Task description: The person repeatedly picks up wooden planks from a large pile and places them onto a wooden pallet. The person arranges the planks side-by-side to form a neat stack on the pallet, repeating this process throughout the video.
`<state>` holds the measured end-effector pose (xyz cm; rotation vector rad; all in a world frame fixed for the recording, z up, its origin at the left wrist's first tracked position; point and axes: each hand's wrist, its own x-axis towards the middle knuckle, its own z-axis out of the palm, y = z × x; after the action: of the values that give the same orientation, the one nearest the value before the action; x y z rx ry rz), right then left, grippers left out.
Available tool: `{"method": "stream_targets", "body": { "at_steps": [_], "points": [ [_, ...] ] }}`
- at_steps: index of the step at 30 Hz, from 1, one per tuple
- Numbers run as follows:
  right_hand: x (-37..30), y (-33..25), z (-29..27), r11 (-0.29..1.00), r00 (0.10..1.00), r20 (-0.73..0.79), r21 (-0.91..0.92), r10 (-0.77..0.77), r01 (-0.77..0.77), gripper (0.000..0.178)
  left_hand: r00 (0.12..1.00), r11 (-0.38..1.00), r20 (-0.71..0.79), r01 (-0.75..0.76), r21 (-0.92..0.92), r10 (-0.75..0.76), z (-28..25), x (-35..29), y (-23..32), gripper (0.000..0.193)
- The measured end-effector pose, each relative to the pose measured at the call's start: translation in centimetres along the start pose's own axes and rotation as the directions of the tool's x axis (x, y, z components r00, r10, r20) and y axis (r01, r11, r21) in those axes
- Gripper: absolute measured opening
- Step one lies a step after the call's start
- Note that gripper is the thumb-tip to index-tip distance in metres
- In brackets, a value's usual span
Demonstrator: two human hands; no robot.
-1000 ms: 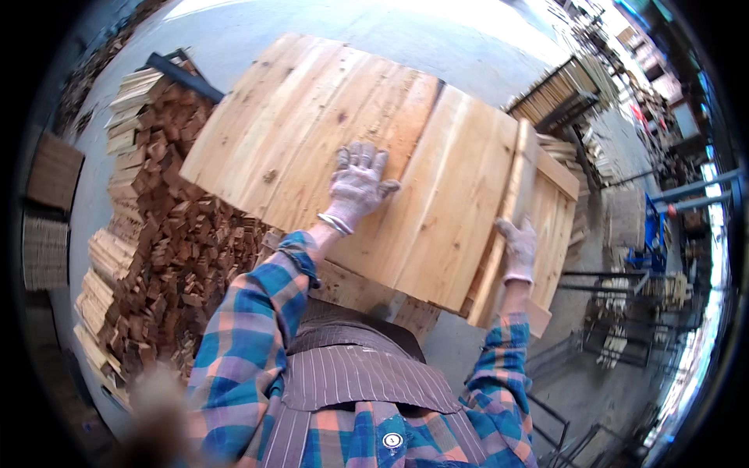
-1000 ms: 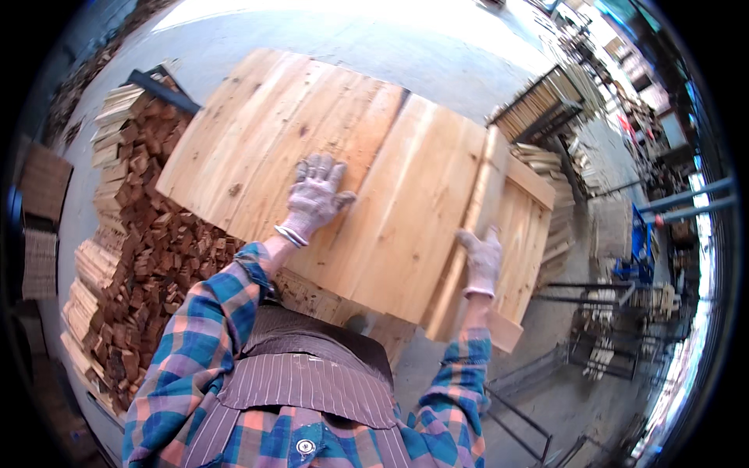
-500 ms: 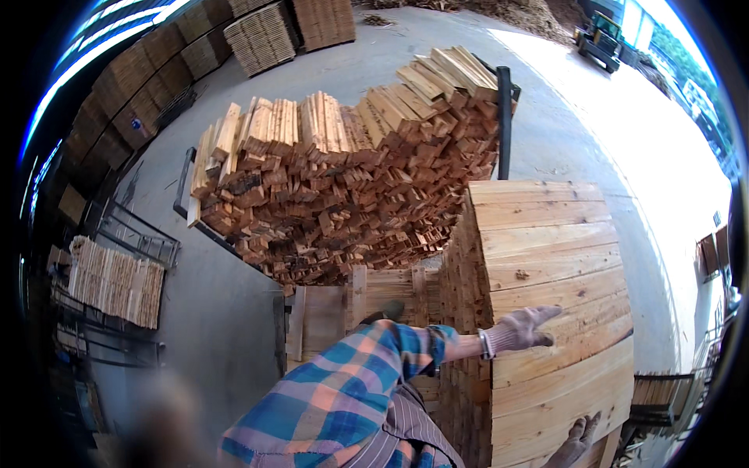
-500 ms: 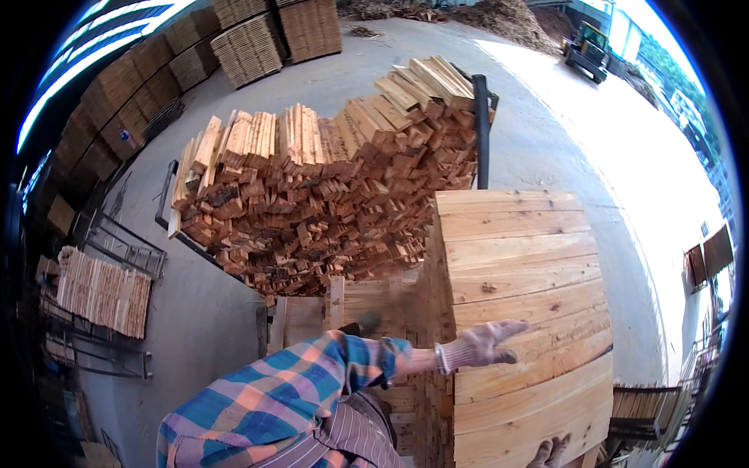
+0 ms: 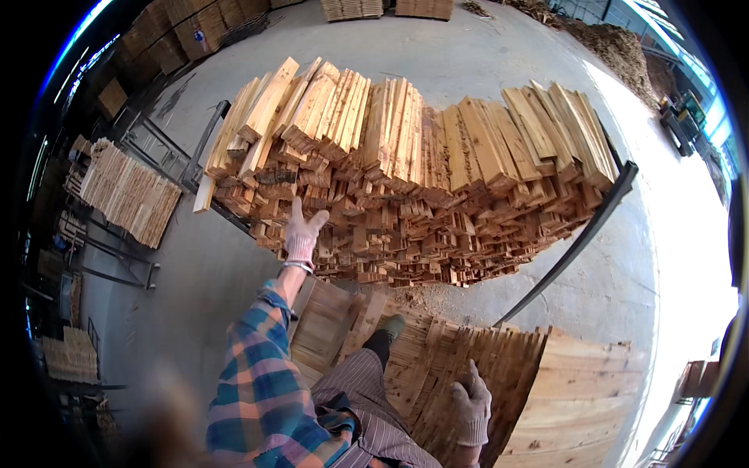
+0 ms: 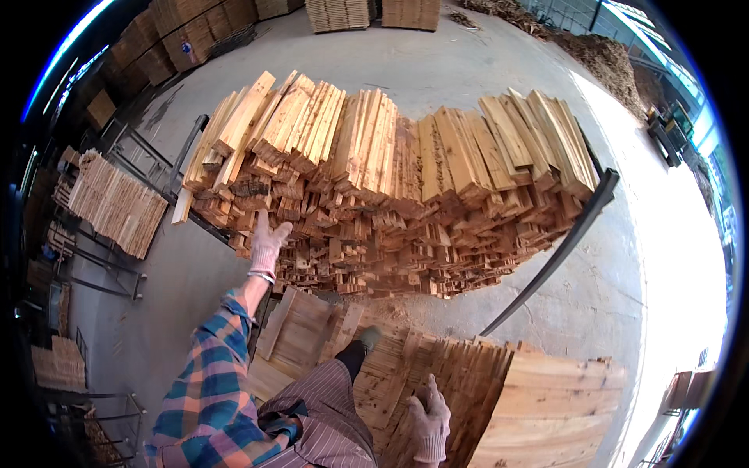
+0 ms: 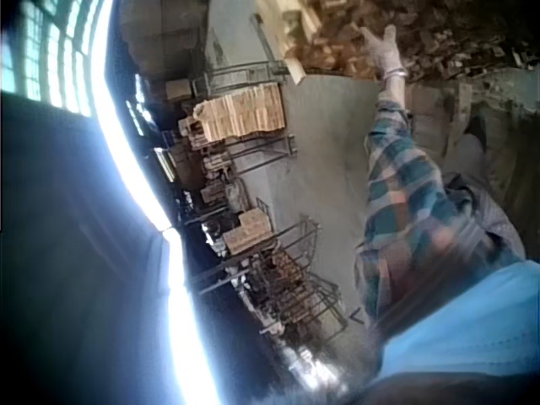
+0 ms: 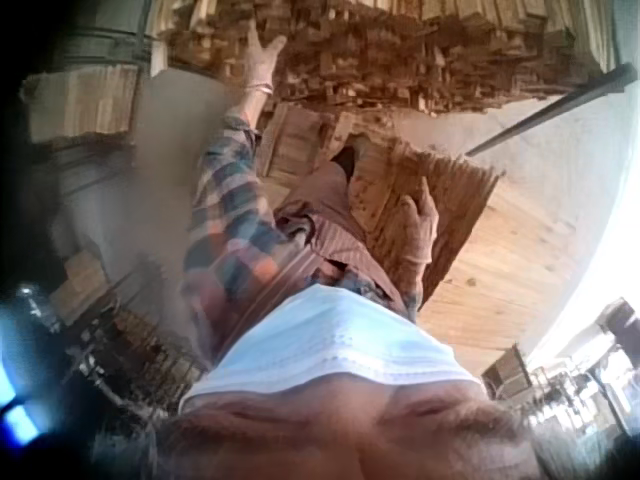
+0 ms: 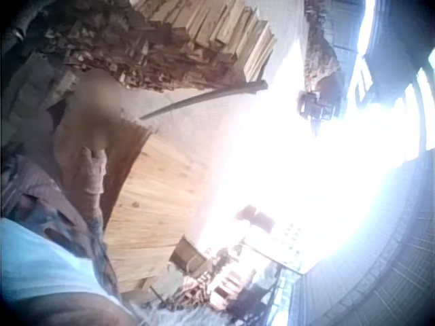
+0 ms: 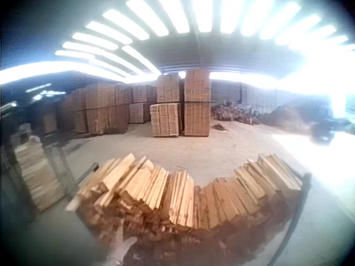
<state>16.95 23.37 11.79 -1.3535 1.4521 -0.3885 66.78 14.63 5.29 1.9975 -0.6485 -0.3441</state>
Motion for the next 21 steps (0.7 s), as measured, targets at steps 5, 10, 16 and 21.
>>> {"method": "stream_targets", "body": {
  "at_steps": [5, 10, 16, 21],
  "points": [
    [17.3, -8.4, 4.4, 0.961, 0.955, 0.218, -0.145, -0.202, 0.236, 0.062, 0.997, 0.675, -0.077, 0.076, 0.734, -0.028, -0.9, 15.2, 7.9, 0.120],
    [28.8, -17.2, 10.8, 0.998, 0.843, 0.536, 0.055, -0.047, 0.021, 0.066, 0.922, 0.546, -0.025, -0.206, 0.812, 0.385, -1.1, 24.0, 1.7, 0.102],
    [40.0, -27.4, 22.7, 0.950, 0.706, 0.674, 0.311, -0.215, -0.008, 0.068, 0.966, 0.949, -0.166, -0.144, 0.281, 0.196, -0.7, 28.1, 1.1, 0.076],
    [43.8, -32.2, 34.4, 0.763, 0.541, 0.808, 0.497, -0.234, -0.412, 0.044, 0.954, 0.893, -0.154, -0.175, 0.414, 0.259, -1.1, 26.5, 1.9, 0.095]
  ]
}}
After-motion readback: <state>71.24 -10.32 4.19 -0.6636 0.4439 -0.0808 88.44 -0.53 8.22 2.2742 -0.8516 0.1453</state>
